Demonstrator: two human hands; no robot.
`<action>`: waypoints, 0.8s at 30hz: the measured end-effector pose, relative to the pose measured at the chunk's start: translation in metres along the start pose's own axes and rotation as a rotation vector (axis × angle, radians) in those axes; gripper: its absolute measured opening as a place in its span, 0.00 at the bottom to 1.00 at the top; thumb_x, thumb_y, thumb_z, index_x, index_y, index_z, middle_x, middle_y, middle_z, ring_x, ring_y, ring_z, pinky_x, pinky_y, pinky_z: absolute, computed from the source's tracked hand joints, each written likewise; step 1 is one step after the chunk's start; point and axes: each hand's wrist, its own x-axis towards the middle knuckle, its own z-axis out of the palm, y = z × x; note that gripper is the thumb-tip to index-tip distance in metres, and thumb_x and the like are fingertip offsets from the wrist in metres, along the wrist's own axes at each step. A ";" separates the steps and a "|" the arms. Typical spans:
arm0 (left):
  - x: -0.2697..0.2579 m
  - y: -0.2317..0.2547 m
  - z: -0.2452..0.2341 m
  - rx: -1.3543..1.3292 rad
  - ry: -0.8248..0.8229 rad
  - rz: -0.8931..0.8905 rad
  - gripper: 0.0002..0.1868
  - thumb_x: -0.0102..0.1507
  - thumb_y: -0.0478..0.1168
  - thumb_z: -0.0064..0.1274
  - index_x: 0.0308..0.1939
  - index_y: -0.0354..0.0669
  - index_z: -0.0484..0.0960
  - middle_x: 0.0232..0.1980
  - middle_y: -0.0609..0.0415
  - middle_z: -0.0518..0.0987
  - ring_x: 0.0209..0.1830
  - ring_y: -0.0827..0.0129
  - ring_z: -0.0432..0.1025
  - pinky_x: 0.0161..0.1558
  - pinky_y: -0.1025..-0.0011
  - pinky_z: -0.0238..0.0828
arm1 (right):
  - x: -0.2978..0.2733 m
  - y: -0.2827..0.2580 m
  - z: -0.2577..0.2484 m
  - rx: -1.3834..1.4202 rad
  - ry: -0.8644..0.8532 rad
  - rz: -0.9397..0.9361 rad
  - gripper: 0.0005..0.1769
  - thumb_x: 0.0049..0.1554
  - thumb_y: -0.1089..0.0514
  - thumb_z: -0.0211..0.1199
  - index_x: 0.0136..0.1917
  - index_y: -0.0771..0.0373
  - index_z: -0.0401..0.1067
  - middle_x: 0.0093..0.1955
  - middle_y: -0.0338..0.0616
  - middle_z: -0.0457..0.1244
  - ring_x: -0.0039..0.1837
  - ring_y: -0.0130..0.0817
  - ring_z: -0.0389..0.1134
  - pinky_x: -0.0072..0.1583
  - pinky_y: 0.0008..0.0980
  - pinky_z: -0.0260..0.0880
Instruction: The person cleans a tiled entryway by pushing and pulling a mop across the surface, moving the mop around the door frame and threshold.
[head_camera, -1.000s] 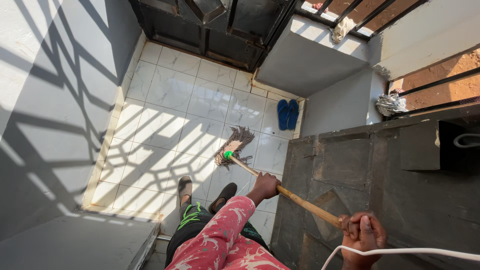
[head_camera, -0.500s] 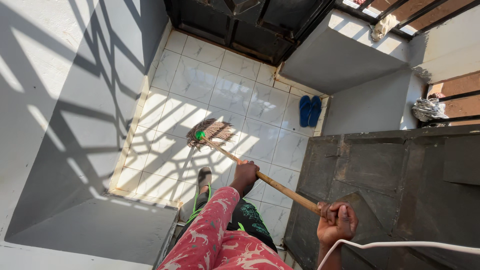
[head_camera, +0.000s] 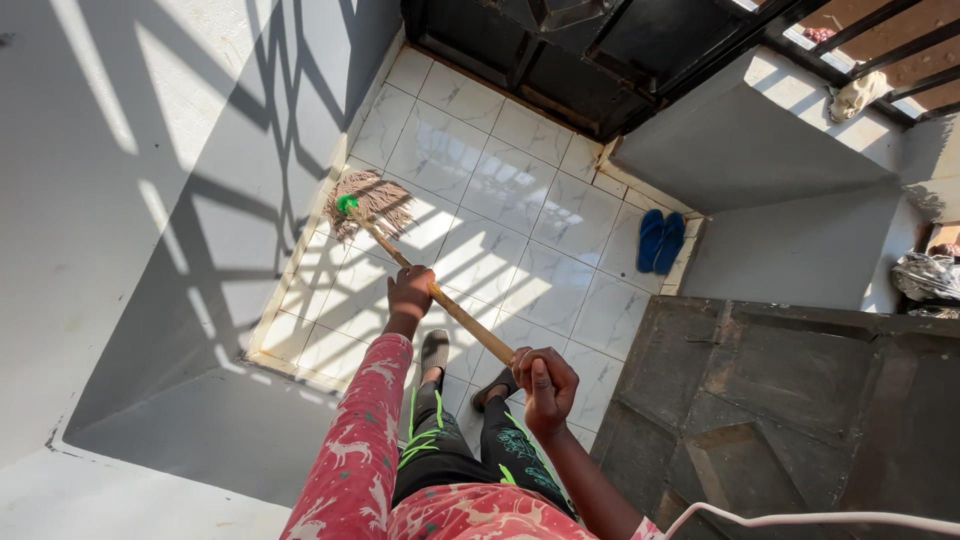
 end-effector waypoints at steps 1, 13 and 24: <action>0.006 -0.012 -0.008 0.001 0.004 0.000 0.05 0.65 0.45 0.53 0.44 0.58 0.81 0.57 0.59 0.76 0.67 0.54 0.66 0.69 0.40 0.55 | 0.012 0.001 0.013 0.002 -0.001 -0.004 0.19 0.71 0.54 0.50 0.41 0.67 0.68 0.27 0.35 0.51 0.33 0.26 0.51 0.47 0.33 0.62; -0.028 -0.012 -0.051 -0.300 0.322 -0.017 0.06 0.58 0.42 0.58 0.38 0.50 0.80 0.44 0.54 0.79 0.54 0.54 0.73 0.57 0.51 0.66 | 0.089 -0.034 0.048 0.048 -0.190 0.097 0.20 0.70 0.56 0.49 0.37 0.66 0.66 0.25 0.33 0.49 0.28 0.23 0.48 0.37 0.27 0.53; -0.078 0.087 0.021 -0.017 -0.139 0.121 0.07 0.64 0.39 0.52 0.46 0.53 0.76 0.54 0.58 0.76 0.65 0.60 0.67 0.68 0.51 0.57 | -0.017 -0.047 -0.094 0.024 0.326 0.160 0.21 0.70 0.56 0.48 0.37 0.67 0.67 0.25 0.33 0.46 0.30 0.26 0.46 0.44 0.38 0.62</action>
